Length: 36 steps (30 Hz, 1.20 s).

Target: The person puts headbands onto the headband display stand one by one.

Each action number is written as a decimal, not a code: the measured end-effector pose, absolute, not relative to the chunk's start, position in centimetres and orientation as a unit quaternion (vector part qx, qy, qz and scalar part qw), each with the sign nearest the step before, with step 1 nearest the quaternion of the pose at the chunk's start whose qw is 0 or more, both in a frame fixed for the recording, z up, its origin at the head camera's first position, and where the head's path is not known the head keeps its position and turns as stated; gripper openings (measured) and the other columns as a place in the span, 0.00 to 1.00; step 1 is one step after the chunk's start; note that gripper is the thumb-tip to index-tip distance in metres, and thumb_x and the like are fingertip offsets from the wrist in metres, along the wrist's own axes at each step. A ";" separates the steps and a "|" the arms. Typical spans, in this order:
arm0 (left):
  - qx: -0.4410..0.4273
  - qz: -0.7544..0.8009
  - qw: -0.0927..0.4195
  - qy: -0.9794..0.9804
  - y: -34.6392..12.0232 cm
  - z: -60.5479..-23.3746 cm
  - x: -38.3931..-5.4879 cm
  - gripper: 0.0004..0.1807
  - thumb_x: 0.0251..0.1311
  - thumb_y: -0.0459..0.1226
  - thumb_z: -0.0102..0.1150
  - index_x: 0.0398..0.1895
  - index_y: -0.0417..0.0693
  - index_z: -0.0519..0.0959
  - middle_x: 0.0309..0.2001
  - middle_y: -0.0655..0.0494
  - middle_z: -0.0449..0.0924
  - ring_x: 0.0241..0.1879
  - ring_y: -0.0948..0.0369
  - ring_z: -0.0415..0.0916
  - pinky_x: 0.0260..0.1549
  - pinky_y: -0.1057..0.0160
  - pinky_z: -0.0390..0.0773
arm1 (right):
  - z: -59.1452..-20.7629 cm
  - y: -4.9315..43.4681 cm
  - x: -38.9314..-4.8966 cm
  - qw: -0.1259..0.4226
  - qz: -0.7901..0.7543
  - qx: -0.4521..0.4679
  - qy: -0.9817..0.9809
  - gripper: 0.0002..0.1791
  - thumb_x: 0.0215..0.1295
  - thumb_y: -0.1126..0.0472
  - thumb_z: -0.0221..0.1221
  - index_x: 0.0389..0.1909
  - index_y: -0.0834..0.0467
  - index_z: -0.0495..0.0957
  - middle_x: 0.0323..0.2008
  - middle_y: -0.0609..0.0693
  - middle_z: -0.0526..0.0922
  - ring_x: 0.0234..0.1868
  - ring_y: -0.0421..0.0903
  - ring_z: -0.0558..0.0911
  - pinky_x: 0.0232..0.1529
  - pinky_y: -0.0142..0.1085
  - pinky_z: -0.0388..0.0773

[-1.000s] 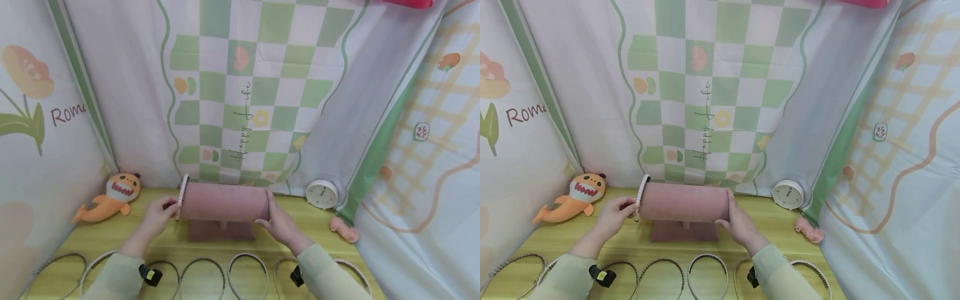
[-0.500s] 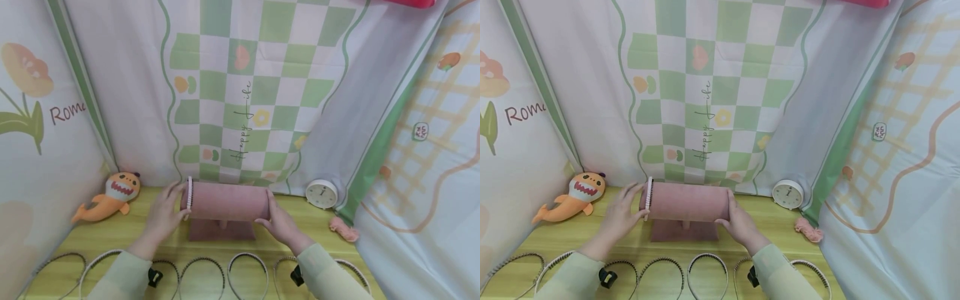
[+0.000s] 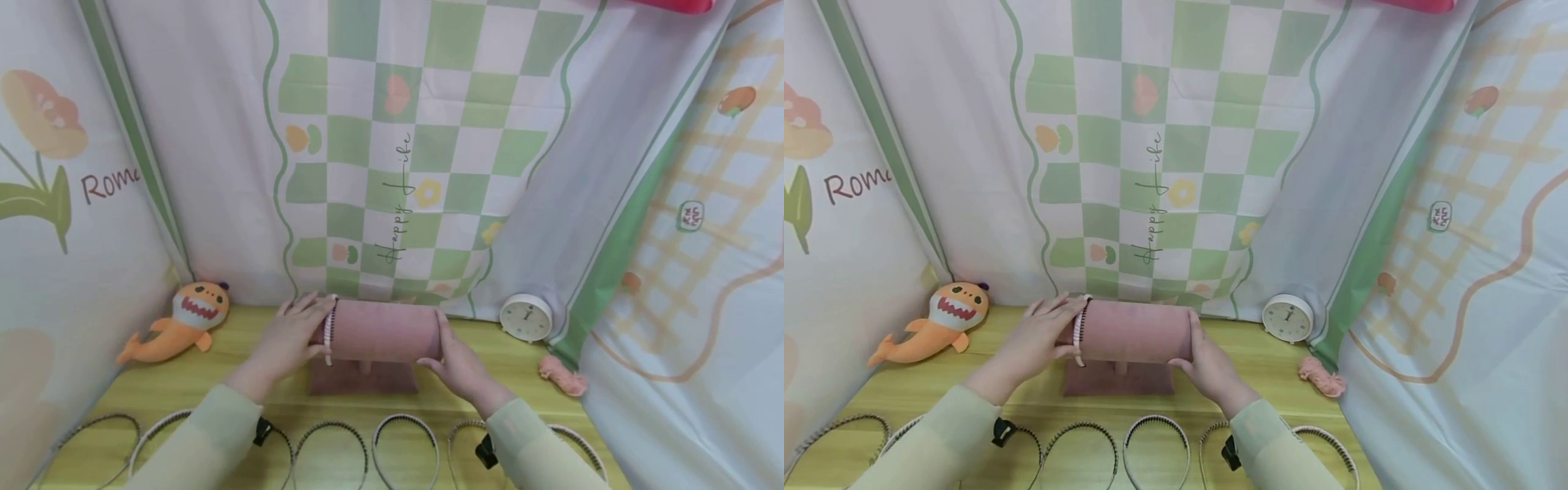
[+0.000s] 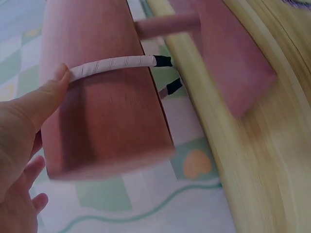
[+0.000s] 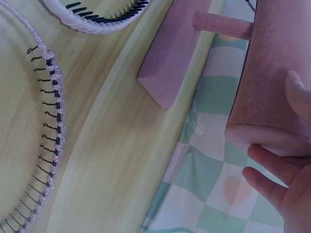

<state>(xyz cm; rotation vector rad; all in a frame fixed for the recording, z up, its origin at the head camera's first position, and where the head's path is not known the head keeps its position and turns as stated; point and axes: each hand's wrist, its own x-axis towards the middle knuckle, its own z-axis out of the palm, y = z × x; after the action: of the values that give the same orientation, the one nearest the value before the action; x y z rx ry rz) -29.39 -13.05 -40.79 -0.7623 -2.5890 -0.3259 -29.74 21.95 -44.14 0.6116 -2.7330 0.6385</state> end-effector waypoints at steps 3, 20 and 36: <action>-0.278 -0.113 0.215 -0.929 -11.6 -40.5 -29.4 0.51 0.44 0.53 0.76 0.72 0.46 0.65 0.70 0.52 0.65 0.71 0.46 0.57 0.68 0.42 0.51 | -44.1 21.8 -29.8 0.135 0.219 0.212 -0.943 0.61 0.60 0.48 0.69 0.79 0.57 0.33 0.68 0.72 0.61 0.56 0.66 0.76 0.58 0.54 0.73; -0.273 -0.139 0.194 -0.932 -4.7 -40.5 -30.4 0.49 0.46 0.57 0.72 0.72 0.51 0.66 0.70 0.52 0.66 0.71 0.50 0.57 0.68 0.44 0.55 | -43.9 21.7 -29.8 0.126 0.241 0.206 -0.940 0.61 0.60 0.50 0.69 0.79 0.58 0.33 0.69 0.72 0.61 0.58 0.67 0.74 0.60 0.55 0.70; 0.016 -0.378 0.347 -0.858 -20.5 -41.8 -25.0 0.12 0.70 0.40 0.54 0.37 0.37 0.78 0.34 0.39 0.77 0.32 0.45 0.73 0.31 0.49 0.73 | -44.1 23.1 -29.4 0.133 0.226 0.198 -0.944 0.61 0.61 0.52 0.69 0.79 0.57 0.33 0.68 0.73 0.62 0.60 0.67 0.72 0.60 0.56 0.70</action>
<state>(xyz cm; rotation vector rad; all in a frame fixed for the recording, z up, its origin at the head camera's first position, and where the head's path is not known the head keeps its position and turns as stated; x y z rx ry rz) -25.03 -20.54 -41.79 0.0415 -2.2254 -0.9802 -29.40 23.12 -44.11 0.5752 -2.7386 0.6558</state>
